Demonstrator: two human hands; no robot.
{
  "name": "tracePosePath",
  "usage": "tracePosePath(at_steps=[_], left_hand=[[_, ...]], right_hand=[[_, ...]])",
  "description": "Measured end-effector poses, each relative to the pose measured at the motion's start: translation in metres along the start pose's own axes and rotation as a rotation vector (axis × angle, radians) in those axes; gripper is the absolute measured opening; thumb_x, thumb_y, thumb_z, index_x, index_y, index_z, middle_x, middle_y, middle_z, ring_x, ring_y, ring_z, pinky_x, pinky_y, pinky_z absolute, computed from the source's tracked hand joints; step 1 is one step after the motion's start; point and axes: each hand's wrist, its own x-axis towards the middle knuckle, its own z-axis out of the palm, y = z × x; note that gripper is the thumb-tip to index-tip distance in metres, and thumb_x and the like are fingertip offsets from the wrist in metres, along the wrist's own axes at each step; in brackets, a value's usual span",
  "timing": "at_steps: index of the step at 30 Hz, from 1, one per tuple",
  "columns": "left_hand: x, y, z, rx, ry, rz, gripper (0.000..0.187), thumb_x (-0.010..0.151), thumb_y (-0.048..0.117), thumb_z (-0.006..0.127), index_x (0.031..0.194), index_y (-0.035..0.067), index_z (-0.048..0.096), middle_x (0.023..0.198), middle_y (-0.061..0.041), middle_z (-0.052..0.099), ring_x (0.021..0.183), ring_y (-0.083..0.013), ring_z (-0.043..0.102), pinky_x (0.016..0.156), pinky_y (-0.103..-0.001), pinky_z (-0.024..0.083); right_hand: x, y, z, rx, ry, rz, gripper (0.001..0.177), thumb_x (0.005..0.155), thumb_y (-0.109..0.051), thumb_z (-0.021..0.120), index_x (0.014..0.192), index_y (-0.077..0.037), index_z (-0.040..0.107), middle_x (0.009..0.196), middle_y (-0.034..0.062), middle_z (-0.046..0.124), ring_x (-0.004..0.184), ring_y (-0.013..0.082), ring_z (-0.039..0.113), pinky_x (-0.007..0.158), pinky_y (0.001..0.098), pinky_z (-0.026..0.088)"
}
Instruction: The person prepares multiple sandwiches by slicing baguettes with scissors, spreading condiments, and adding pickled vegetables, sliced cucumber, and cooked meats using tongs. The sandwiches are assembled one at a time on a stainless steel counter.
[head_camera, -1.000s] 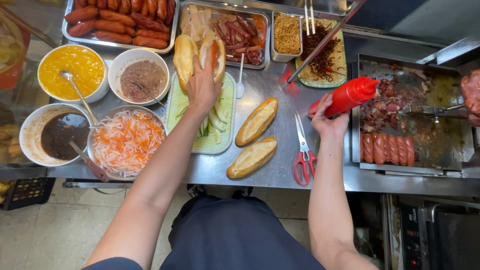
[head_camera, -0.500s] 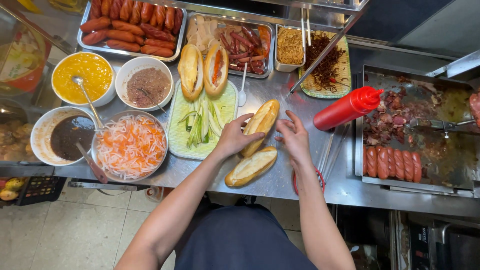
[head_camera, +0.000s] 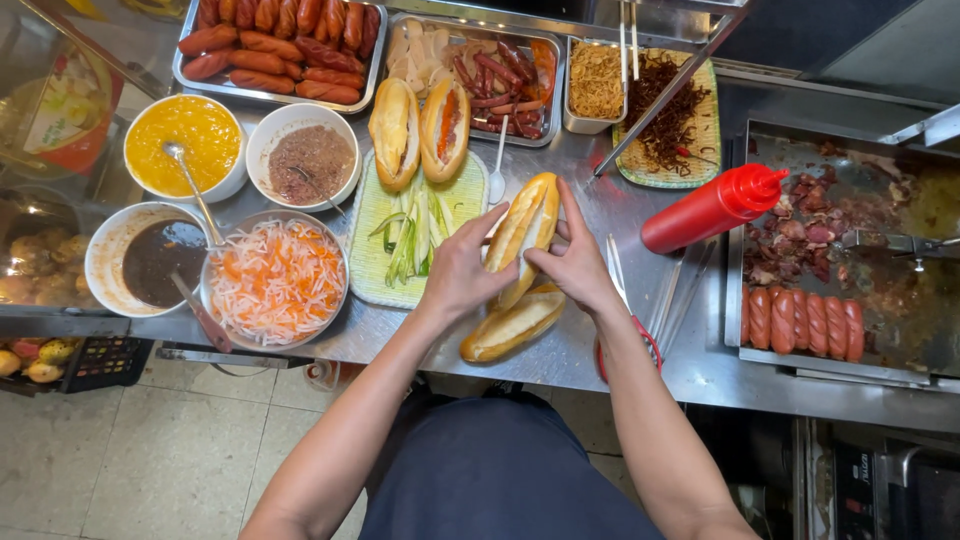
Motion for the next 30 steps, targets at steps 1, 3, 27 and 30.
tracePosePath(at_steps=[1,3,27,30], left_hand=[[-0.002,0.002,0.002,0.098,0.043,0.112,0.067,0.079,0.016,0.078,0.143,0.009,0.058,0.135,-0.02,0.064,0.085,-0.0298,0.075,0.076,-0.037,0.062],[-0.005,0.002,0.001,0.147,0.082,0.177,0.057,0.082,0.012,0.068,0.138,0.011,0.061,0.144,-0.019,0.059,0.083,-0.0319,0.075,0.076,-0.039,0.061],[-0.065,0.002,-0.101,-0.328,0.182,-0.057,0.079,0.079,0.006,0.062,0.156,0.008,0.041,0.159,-0.025,0.042,0.144,-0.0387,0.048,0.103,-0.042,0.05],[-0.083,-0.012,-0.133,-0.015,0.299,0.036,0.065,0.088,0.006,0.065,0.151,0.01,0.05,0.159,-0.028,0.043,0.148,-0.0401,0.044,0.12,-0.043,0.037]], right_hand=[[0.0,-0.002,0.0,-0.049,0.003,-0.015,0.106,0.082,0.009,0.063,0.166,-0.021,0.007,0.147,0.0212,0.053,0.113,0.0236,0.071,0.083,0.0321,0.061],[0.0,-0.007,-0.003,-0.001,-0.002,0.04,0.104,0.082,0.009,0.06,0.167,-0.022,0.008,0.144,0.0242,0.057,0.102,0.0221,0.07,0.077,0.0312,0.06],[0.012,-0.046,0.075,0.212,-0.377,-0.131,0.097,0.087,0.009,0.063,0.168,-0.009,0.013,0.17,0.0074,0.03,0.138,0.011,0.05,0.103,0.0254,0.05],[0.019,-0.057,0.131,0.064,-0.342,-0.071,0.099,0.085,0.009,0.062,0.169,-0.011,0.015,0.163,0.0137,0.042,0.108,0.0125,0.055,0.082,0.0252,0.052]])
